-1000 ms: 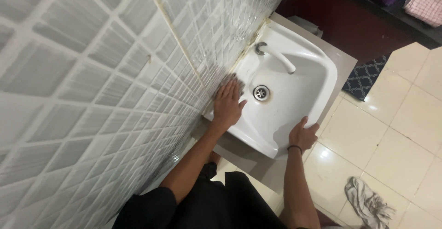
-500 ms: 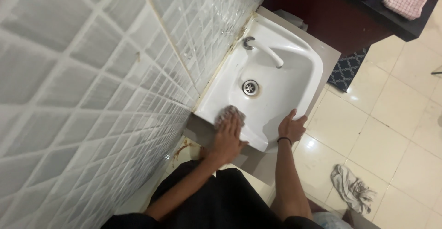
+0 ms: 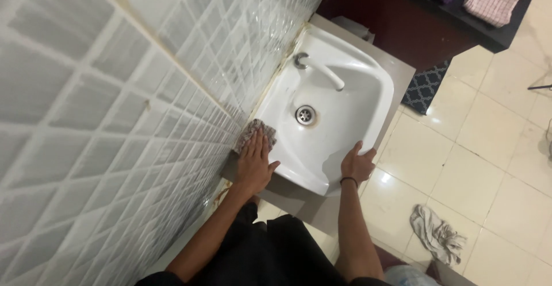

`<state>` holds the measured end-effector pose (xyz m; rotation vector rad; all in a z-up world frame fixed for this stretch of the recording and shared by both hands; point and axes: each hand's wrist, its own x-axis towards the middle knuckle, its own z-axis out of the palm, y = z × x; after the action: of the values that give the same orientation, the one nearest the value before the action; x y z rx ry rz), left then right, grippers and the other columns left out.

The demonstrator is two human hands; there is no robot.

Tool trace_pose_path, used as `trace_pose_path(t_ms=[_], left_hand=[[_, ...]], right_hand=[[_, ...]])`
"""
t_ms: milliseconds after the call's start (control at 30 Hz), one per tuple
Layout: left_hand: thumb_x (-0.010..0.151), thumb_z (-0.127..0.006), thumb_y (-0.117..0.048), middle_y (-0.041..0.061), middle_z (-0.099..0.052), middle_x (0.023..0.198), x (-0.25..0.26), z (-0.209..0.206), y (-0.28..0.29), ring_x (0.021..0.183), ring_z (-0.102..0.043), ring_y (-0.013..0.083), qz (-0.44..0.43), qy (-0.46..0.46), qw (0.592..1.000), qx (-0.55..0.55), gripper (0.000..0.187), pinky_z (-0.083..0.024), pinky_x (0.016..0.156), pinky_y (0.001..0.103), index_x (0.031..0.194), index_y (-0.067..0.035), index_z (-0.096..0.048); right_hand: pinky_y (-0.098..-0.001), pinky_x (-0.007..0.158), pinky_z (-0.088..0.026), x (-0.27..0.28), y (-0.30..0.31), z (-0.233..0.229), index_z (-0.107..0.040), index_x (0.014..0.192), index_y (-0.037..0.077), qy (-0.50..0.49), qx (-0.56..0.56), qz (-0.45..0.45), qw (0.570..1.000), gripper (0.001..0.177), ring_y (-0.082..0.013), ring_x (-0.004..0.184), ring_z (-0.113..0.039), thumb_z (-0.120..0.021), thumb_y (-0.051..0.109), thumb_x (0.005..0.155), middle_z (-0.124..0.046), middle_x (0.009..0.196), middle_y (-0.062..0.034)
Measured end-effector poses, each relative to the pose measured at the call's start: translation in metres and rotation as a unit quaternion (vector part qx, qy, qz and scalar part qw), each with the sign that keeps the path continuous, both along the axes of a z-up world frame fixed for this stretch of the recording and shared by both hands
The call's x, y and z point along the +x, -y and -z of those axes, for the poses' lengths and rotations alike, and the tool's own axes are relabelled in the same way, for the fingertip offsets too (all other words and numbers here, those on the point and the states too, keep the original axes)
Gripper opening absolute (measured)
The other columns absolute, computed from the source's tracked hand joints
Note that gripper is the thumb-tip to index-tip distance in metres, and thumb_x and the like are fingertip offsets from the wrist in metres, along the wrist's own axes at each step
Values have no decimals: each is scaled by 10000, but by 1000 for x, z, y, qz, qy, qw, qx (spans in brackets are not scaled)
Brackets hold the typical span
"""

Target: The person scrubs the inside of a white bathroom sink with a cloth, focusing on the basin, faucet, and drain area. They repeatedly wipe and scrub the surfaces to clean them.

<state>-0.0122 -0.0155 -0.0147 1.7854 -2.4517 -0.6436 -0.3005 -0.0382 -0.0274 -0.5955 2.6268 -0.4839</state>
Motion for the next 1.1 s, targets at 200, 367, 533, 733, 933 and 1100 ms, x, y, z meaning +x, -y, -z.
trace_pose_path(t_ms=[200, 367, 533, 733, 933, 1100], left_hand=[[1016, -511, -494, 307, -71, 1668, -37, 14, 79, 1562, -88, 410, -3, -55, 998, -30, 885, -146, 1250, 499, 1566, 110, -171], [955, -561, -245, 263, -166, 1667, -65, 31, 149, 1559, -163, 386, -1, -73, 995, -74, 725, -218, 1244, 480, 1540, 74, -276], [890, -473, 107, 207, -478, 1575, -74, 54, 180, 1492, -437, 332, -33, -176, 959, -219, 621, -386, 1213, 421, 1505, 16, -476], [984, -501, 57, 236, -602, 1427, -104, 49, 217, 1349, -586, 379, -219, -371, 889, -155, 491, -457, 1130, 424, 1473, 23, -522], [995, -574, -135, 254, -490, 1533, -118, 76, 307, 1453, -438, 389, -28, -238, 960, -143, 493, -354, 1210, 467, 1449, 47, -511], [961, -545, -165, 245, -356, 1593, -151, 61, 335, 1519, -288, 387, -52, -76, 995, 36, 600, -263, 1248, 511, 1481, 99, -404]], right_hand=[[-579, 985, -484, 0, 2, -2, -430, 1475, 107, 5, 11, 10, 1000, 652, -502, 1142, -598, -461, 574, 1022, -561, 1248, -337], [-592, 964, -496, -3, 1, 3, -439, 1474, 100, 7, 16, 4, 1000, 656, -497, 1122, -614, -456, 579, 1026, -600, 1201, -320], [-581, 947, -509, -4, 3, 4, -438, 1479, 101, 5, 19, 9, 1000, 667, -488, 1092, -623, -460, 575, 1010, -603, 1182, -322], [-574, 938, -511, -2, 8, 4, -441, 1473, 84, 2, 45, 9, 999, 659, -478, 1066, -628, -456, 561, 1018, -606, 1162, -322], [-567, 917, -523, -2, 9, 0, -448, 1455, 93, 1, 38, 14, 999, 640, -456, 1056, -632, -457, 555, 1013, -611, 1133, -303], [-561, 900, -537, 0, 15, -3, -445, 1460, 97, 2, 59, 16, 998, 638, -452, 1027, -649, -452, 552, 1013, -613, 1122, -294]])
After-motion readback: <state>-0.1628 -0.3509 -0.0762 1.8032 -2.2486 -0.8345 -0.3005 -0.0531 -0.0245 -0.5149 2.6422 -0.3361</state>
